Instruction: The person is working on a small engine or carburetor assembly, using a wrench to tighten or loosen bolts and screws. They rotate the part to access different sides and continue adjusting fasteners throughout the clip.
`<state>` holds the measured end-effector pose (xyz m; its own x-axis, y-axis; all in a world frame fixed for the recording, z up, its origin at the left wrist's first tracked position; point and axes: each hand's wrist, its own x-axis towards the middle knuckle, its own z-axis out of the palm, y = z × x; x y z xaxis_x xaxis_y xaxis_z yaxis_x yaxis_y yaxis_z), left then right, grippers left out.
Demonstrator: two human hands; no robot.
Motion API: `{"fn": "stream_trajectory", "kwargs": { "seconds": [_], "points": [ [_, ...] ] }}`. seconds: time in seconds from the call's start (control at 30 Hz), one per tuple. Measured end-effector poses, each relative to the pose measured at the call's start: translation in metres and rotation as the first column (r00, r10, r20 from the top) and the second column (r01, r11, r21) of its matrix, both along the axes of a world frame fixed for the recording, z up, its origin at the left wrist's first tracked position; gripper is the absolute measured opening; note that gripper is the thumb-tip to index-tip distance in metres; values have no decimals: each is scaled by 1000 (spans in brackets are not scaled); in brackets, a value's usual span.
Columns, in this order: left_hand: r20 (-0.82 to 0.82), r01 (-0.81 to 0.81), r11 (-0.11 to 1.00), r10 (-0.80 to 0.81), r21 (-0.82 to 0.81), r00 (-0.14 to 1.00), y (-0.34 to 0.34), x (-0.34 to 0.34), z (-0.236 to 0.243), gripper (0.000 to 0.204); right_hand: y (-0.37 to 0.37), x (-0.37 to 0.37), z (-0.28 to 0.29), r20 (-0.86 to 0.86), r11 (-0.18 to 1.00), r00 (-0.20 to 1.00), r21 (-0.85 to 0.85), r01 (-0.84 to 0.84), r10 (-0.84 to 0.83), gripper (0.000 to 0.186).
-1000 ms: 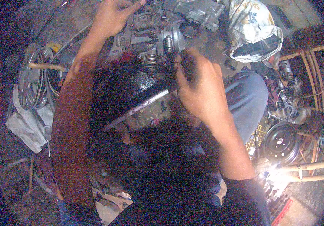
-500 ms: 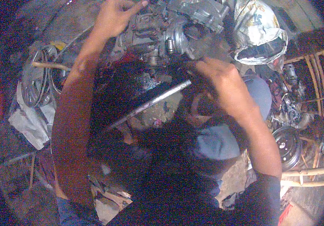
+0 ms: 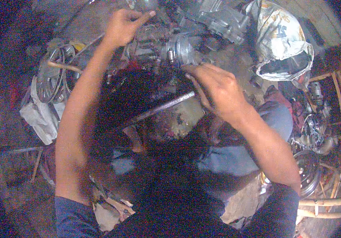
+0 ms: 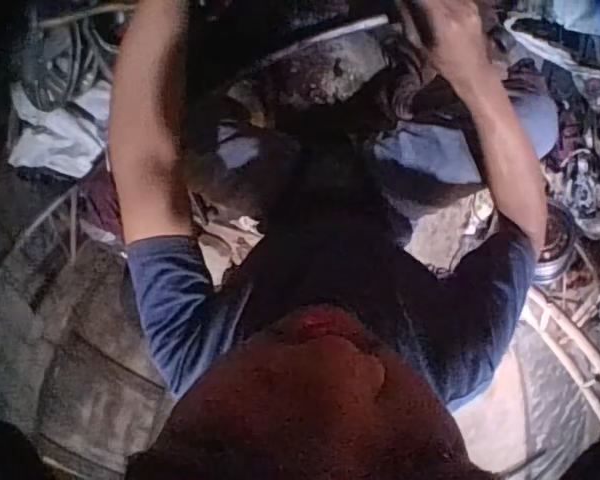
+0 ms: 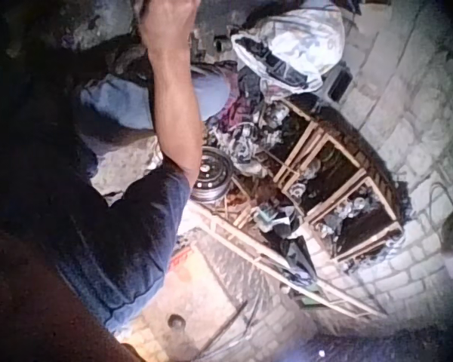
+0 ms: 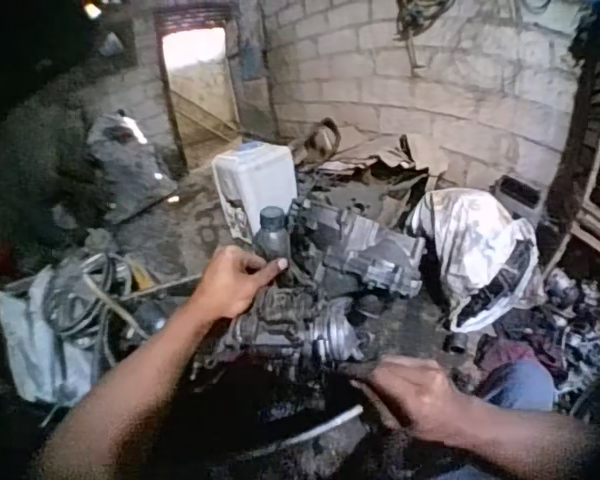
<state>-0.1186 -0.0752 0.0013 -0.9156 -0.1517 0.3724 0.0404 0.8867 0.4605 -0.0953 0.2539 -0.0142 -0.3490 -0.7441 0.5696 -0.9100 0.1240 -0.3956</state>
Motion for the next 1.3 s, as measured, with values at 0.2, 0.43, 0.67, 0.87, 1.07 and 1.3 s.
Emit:
{"fn": "stream_trajectory", "kwargs": {
  "seconds": [0.2, 0.43, 0.67, 0.87, 1.07, 1.3],
  "points": [
    [20, 18, 1000, -18, 1, 1000, 3, 2, 5, 53, -5, 0, -8, -78, 999, 996, -27, 39, -41, 29],
    [38, 37, 999, -36, -13, 999, 5, 1, 6, 51, -5, 7, 7, -277, 988, 956, 92, 122, -93, 30],
    [2, 25, 999, -25, 40, 1000, 3, -1, -1, 53, -17, 10, 0, -17, 993, 993, 0, 118, -118, 17],
    [80, -8, 1000, 10, -21, 997, 2, 1, 6, 55, -23, 21, 10, -43, 980, 984, 85, 177, -174, 9],
    [44, -12, 1000, 13, -26, 999, 9, 2, 6, 56, -22, 21, 8, -56, 960, 964, 98, 264, -259, 9],
    [-2, 16, 999, -16, 39, 1000, 5, 0, 1, 54, -19, 18, 9, 185, 975, 962, 128, 180, -202, 10]
  ]
}}
